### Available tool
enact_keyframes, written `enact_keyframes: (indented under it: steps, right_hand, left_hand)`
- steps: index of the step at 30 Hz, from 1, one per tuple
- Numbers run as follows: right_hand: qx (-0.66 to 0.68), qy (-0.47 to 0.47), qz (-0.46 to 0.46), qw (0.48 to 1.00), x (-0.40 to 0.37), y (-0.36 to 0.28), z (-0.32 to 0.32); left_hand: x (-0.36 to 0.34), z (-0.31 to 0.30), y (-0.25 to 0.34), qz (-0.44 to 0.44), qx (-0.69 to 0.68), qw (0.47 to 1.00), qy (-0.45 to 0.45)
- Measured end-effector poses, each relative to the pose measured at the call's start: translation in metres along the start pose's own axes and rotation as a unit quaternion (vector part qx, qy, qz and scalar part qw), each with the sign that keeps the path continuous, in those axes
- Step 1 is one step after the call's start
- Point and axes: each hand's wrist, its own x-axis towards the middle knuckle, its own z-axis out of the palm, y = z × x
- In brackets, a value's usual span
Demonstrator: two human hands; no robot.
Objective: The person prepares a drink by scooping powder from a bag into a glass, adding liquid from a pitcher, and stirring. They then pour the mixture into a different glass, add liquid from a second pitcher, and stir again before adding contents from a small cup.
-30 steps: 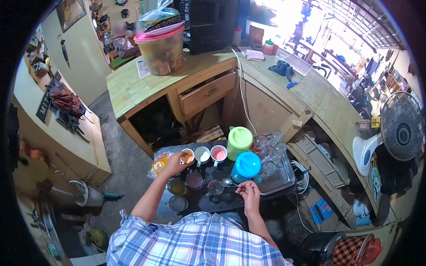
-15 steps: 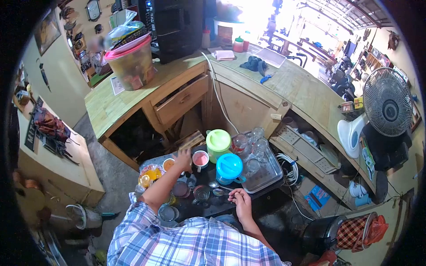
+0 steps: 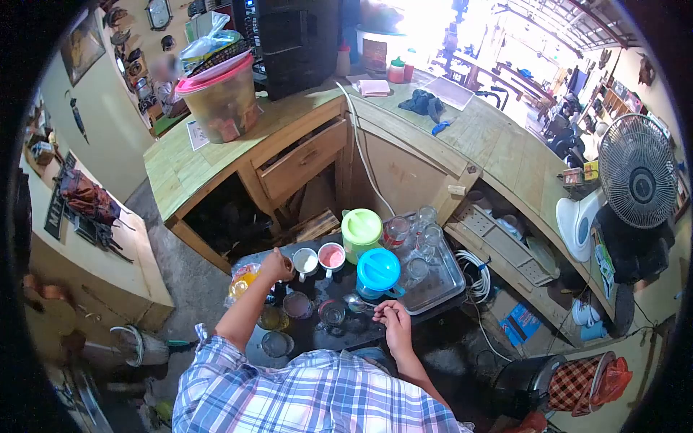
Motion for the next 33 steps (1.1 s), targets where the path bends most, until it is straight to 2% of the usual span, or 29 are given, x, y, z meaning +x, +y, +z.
enact_keyframes:
  steps: [2, 4, 5, 7, 8, 9, 11, 12, 13, 15, 16, 17, 18, 19, 21, 23, 25, 27, 29, 31, 33]
  right_hand:
    - [0.002, -0.003, -0.006, 1.0, 0.001, 0.0, 0.001]
    - [0.005, -0.004, -0.011, 1.0, 0.0, 0.0, 0.002]
    - [0.003, -0.006, -0.015, 1.0, 0.001, 0.002, 0.001]
    - [0.0, -0.01, -0.021, 1.0, 0.002, 0.004, -0.001]
    - [0.0, -0.011, -0.032, 0.999, 0.002, 0.005, -0.002]
    - [-0.001, -0.011, -0.044, 0.999, 0.003, 0.005, -0.003]
    - [0.004, -0.01, -0.065, 0.998, 0.001, -0.002, 0.003]
    - [0.01, -0.006, -0.084, 0.996, -0.002, -0.008, 0.007]
    - [0.011, -0.008, -0.085, 0.996, -0.005, -0.014, 0.013]
    - [0.063, -0.02, -0.146, 0.987, -0.01, -0.032, 0.027]
    - [0.094, -0.042, -0.168, 0.98, -0.012, -0.04, 0.033]
    - [0.094, -0.043, -0.169, 0.98, -0.016, -0.049, 0.041]
    - [0.082, -0.074, -0.214, 0.97, -0.02, -0.059, 0.049]
    - [0.07, -0.104, -0.259, 0.958, -0.024, -0.068, 0.057]
    - [0.056, -0.106, -0.284, 0.951, -0.032, -0.081, 0.07]
    - [-0.141, -0.134, -0.402, 0.895, -0.036, -0.091, 0.076]
    - [-0.22, -0.146, -0.47, 0.842, -0.039, -0.1, 0.088]
    - [-0.255, -0.171, -0.497, 0.812, -0.038, -0.099, 0.096]
    - [-0.277, -0.185, -0.494, 0.803, -0.035, -0.095, 0.099]
    - [-0.299, -0.198, -0.489, 0.795, -0.035, -0.089, 0.102]
    - [-0.292, -0.195, -0.5, 0.792, -0.035, -0.084, 0.104]
  left_hand:
    - [-0.004, 0.002, -0.005, 0.016, -0.013, 0.999, 0.029]
    - [-0.005, 0.004, -0.01, 0.073, -0.051, 0.984, 0.152]
    - [-0.004, 0.004, -0.012, 0.071, -0.052, 0.984, 0.152]
    - [-0.017, -0.017, -0.008, 0.121, -0.084, 0.955, 0.258]
    - [-0.026, -0.027, -0.007, 0.159, -0.145, 0.937, 0.276]
    - [-0.036, -0.037, -0.005, 0.159, -0.146, 0.936, 0.279]
    - [-0.058, -0.055, 0.003, 0.265, -0.199, 0.88, 0.341]
    - [-0.074, -0.066, 0.008, 0.302, -0.216, 0.865, 0.336]
    - [-0.091, -0.075, 0.015, 0.302, -0.216, 0.865, 0.338]
    - [-0.12, -0.086, 0.029, 0.353, -0.27, 0.823, 0.353]
    - [-0.131, -0.087, 0.034, 0.353, -0.27, 0.823, 0.355]
    - [-0.142, -0.086, 0.038, 0.372, -0.338, 0.797, 0.336]
    - [-0.15, -0.085, 0.042, 0.389, -0.403, 0.766, 0.315]
    - [-0.158, -0.083, 0.045, 0.39, -0.402, 0.766, 0.316]
    - [-0.171, -0.079, 0.05, 0.433, -0.413, 0.726, 0.339]
    - [-0.185, -0.076, 0.05, 0.448, -0.413, 0.715, 0.343]
    - [-0.203, -0.08, 0.049, 0.443, -0.234, 0.764, 0.406]
    - [-0.211, -0.077, 0.053, 0.447, -0.209, 0.774, 0.396]
    - [-0.213, -0.072, 0.057, 0.498, -0.239, 0.735, 0.394]
    - [-0.212, -0.061, 0.059, 0.508, -0.243, 0.733, 0.382]
    - [-0.213, -0.053, 0.06, 0.526, -0.33, 0.695, 0.362]
